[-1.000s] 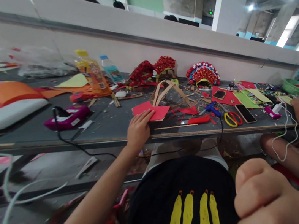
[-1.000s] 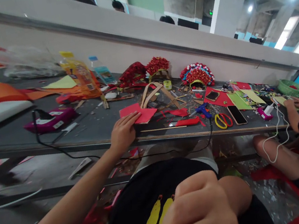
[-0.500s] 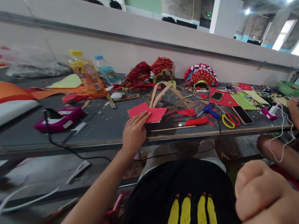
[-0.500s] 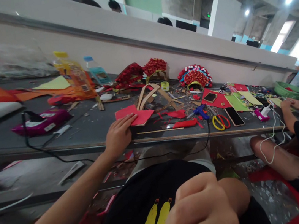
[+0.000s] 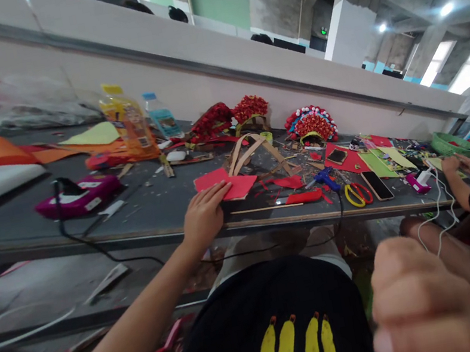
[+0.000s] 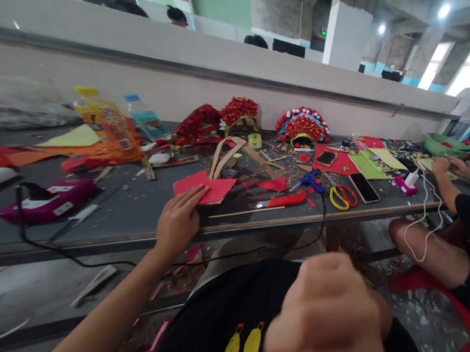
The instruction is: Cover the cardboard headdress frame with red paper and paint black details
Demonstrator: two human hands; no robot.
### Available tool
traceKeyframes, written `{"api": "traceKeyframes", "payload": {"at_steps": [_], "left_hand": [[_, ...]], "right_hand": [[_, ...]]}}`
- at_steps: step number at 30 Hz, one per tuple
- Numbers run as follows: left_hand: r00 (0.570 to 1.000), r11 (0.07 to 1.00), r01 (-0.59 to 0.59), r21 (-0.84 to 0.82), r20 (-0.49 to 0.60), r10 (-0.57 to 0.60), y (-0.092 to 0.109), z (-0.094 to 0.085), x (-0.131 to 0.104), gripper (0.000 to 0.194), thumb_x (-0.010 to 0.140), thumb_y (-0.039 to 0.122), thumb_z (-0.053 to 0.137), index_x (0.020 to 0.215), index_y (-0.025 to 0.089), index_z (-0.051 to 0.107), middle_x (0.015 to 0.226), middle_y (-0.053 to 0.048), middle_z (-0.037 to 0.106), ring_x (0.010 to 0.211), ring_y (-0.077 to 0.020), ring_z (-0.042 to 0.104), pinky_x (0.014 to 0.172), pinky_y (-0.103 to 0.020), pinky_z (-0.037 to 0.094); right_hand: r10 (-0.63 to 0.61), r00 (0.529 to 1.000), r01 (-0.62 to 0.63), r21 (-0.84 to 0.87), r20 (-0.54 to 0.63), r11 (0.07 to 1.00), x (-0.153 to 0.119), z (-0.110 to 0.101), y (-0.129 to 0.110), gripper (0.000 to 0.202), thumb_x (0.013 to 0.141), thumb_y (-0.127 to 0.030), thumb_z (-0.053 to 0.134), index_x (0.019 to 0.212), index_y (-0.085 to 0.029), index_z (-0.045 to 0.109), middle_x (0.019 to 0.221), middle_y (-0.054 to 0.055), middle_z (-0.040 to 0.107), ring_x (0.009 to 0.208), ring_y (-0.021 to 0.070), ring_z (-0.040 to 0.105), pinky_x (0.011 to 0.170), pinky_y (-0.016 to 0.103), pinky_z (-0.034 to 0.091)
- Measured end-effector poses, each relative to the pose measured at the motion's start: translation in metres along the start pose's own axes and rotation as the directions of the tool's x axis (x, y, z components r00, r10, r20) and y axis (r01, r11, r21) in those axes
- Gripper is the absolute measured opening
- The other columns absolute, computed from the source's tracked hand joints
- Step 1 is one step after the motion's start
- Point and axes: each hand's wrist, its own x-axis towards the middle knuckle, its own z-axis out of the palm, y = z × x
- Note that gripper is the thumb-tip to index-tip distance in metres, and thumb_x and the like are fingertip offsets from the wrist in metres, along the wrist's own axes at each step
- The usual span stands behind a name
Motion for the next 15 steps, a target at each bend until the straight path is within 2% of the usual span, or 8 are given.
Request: {"api": "traceKeyframes", "payload": {"at_steps": [1,3,5,7,8,10,13,15], "left_hand": [[1.000,1.000,-0.003,0.001,-0.006,0.003,-0.001,0.001,0.000,0.052,0.087,0.011,0.037,0.131,0.019,0.064,0.132,-0.011,0.063,0.120,-0.0271,0.060,0.105,-0.044,0.045],[1.000,1.000,-0.010,0.009,-0.012,0.011,-0.002,0.002,0.000,0.054,0.086,0.010,0.037,0.132,0.020,0.063,0.131,-0.010,0.063,0.119,-0.0266,0.061,0.105,-0.043,0.045],[1.000,1.000,-0.020,0.017,-0.016,0.020,-0.002,0.003,0.000,0.055,0.085,0.010,0.037,0.133,0.021,0.063,0.131,-0.010,0.064,0.118,-0.0266,0.061,0.105,-0.044,0.045],[0.999,0.999,-0.031,0.024,-0.020,0.032,-0.002,0.003,0.000,0.055,0.086,0.011,0.037,0.134,0.022,0.062,0.132,-0.010,0.063,0.117,-0.0280,0.062,0.104,-0.045,0.045],[0.999,0.999,-0.038,0.026,-0.021,0.038,-0.001,0.003,-0.001,0.055,0.086,0.011,0.037,0.134,0.021,0.062,0.133,-0.010,0.063,0.117,-0.0287,0.062,0.104,-0.046,0.045],[0.998,0.998,-0.051,0.037,-0.023,0.052,-0.001,0.002,-0.001,0.055,0.087,0.011,0.037,0.136,0.021,0.061,0.135,-0.009,0.061,0.118,-0.0293,0.061,0.103,-0.046,0.045],[0.996,0.994,-0.074,0.079,-0.036,0.077,-0.001,0.002,-0.003,0.058,0.087,0.010,0.039,0.140,0.023,0.058,0.138,-0.009,0.059,0.119,-0.0277,0.061,0.103,-0.042,0.044],[0.993,0.987,-0.107,0.124,-0.044,0.113,-0.002,0.002,-0.004,0.060,0.086,0.009,0.040,0.143,0.024,0.055,0.138,-0.009,0.059,0.119,-0.0266,0.061,0.102,-0.041,0.044]], "right_hand": [[0.009,0.997,-0.011,-0.020,-0.083,1.000,0.001,0.000,0.017,0.036,0.094,-0.039,0.053,0.062,-0.024,0.059,0.050,-0.004,0.053,0.046,0.0099,0.046,0.050,0.025,0.039],[0.104,0.978,-0.125,-0.112,-0.178,0.986,0.003,0.001,0.065,0.035,0.096,-0.036,0.048,0.066,-0.023,0.059,0.056,-0.002,0.058,0.050,0.0109,0.049,0.052,0.025,0.040],[0.314,0.937,-0.347,-0.295,-0.153,0.890,-0.002,0.002,0.127,0.029,0.094,-0.037,0.052,0.071,-0.021,0.061,0.062,-0.001,0.061,0.055,0.0120,0.052,0.057,0.025,0.042],[0.542,0.838,-0.495,-0.505,-0.063,0.707,-0.016,0.002,0.190,0.021,0.089,-0.034,0.059,0.078,-0.018,0.065,0.070,0.003,0.066,0.065,0.0152,0.059,0.065,0.027,0.045],[0.648,0.761,-0.529,-0.607,-0.031,0.593,-0.027,0.000,0.217,0.015,0.087,-0.029,0.063,0.083,-0.015,0.067,0.080,0.007,0.069,0.074,0.0178,0.063,0.072,0.028,0.047],[0.781,0.624,-0.524,-0.746,-0.007,0.412,-0.051,-0.003,0.258,0.018,0.086,-0.024,0.064,0.098,-0.012,0.069,0.098,0.013,0.071,0.095,0.0221,0.067,0.084,0.029,0.047],[0.881,0.471,-0.512,-0.825,-0.039,0.237,-0.084,-0.005,0.287,0.028,0.089,-0.029,0.063,0.109,-0.011,0.067,0.114,0.017,0.068,0.109,0.0242,0.065,0.091,0.029,0.046],[0.899,0.433,-0.520,-0.833,-0.066,0.189,-0.097,-0.003,0.294,0.034,0.089,-0.034,0.063,0.115,-0.012,0.066,0.119,0.017,0.066,0.112,0.0246,0.065,0.091,0.028,0.046]]}}
